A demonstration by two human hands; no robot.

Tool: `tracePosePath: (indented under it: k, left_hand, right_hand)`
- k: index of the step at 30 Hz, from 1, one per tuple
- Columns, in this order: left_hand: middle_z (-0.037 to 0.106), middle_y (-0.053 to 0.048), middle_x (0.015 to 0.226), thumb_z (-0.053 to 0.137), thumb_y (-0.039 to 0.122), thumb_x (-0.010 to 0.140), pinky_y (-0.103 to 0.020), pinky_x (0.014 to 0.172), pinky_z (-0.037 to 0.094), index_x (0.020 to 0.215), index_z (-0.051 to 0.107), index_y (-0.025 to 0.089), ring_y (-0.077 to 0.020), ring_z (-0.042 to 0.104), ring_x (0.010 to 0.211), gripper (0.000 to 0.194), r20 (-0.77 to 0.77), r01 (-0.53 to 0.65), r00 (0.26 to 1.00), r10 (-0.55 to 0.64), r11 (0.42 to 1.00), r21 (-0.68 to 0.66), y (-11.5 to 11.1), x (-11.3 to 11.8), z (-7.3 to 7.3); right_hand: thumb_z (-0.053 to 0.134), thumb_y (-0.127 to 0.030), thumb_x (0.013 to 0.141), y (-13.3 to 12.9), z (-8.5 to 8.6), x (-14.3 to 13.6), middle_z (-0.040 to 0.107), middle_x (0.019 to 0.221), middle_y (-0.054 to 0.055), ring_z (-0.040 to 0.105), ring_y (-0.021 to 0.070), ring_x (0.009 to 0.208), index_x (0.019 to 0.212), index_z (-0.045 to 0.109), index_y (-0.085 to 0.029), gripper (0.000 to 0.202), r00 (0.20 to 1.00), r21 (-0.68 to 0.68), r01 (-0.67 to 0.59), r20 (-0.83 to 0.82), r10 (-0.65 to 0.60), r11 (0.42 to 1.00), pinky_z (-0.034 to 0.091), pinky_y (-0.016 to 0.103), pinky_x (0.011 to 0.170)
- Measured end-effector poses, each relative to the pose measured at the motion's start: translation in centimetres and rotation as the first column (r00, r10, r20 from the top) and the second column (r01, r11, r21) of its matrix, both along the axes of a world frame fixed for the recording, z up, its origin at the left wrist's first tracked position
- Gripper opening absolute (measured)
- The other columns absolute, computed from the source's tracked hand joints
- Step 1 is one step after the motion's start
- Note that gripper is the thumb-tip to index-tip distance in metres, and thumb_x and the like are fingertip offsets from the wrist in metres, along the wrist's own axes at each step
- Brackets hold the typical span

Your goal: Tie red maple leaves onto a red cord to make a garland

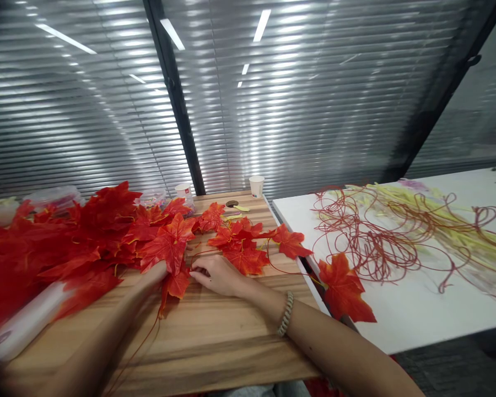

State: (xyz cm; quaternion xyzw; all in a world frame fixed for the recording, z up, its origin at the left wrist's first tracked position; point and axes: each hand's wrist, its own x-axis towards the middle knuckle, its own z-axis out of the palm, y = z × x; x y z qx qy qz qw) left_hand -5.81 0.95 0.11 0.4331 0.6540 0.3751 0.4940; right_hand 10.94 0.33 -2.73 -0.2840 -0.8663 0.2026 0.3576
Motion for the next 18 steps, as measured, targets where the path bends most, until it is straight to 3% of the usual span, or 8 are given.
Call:
tracePosePath:
  k: [10, 14, 18]
  left_hand:
    - [0.053, 0.001, 0.047, 0.049, 0.015, 0.059, -0.025, 0.054, 0.046, 0.054, 0.051, 0.020, -0.0184, 0.056, 0.057, 0.007, 0.040, 0.051, 0.998, -0.051, 0.999, 0.006, -0.3, 0.1, 0.5]
    - [0.057, -0.001, 0.052, 0.051, 0.018, 0.058, -0.025, 0.060, 0.047, 0.060, 0.054, 0.020, -0.0225, 0.060, 0.072, 0.005, -0.001, 0.075, 0.997, -0.075, 0.995, 0.058, 0.2, -0.3, 0.1]
    - [0.063, -0.002, 0.064, 0.050, 0.018, 0.057, -0.027, 0.067, 0.048, 0.068, 0.056, 0.019, -0.0232, 0.061, 0.080, 0.012, 0.067, 0.179, 0.980, -0.188, 0.976, 0.125, 0.7, -0.8, -0.8]
  right_hand:
    - [0.050, -0.020, 0.085, 0.0, 0.1, 0.1, 0.061, 0.073, 0.003, 0.053, 0.0106, 0.065, 0.081, 0.060, -0.014, 0.013, 1.000, 0.011, -0.010, 0.015, 0.010, 1.000, 0.038, 0.020, 0.061]
    - [0.050, -0.020, 0.084, 0.0, 0.1, 0.1, 0.061, 0.073, 0.003, 0.054, 0.0108, 0.065, 0.082, 0.060, -0.014, 0.012, 1.000, -0.001, -0.011, 0.027, 0.011, 1.000, 0.039, 0.020, 0.062]
    - [0.049, -0.021, 0.085, 0.0, 0.1, 0.1, 0.062, 0.074, 0.003, 0.053, 0.0109, 0.065, 0.083, 0.060, -0.014, 0.013, 0.999, 0.010, -0.016, 0.032, 0.015, 1.000, 0.039, 0.020, 0.062]
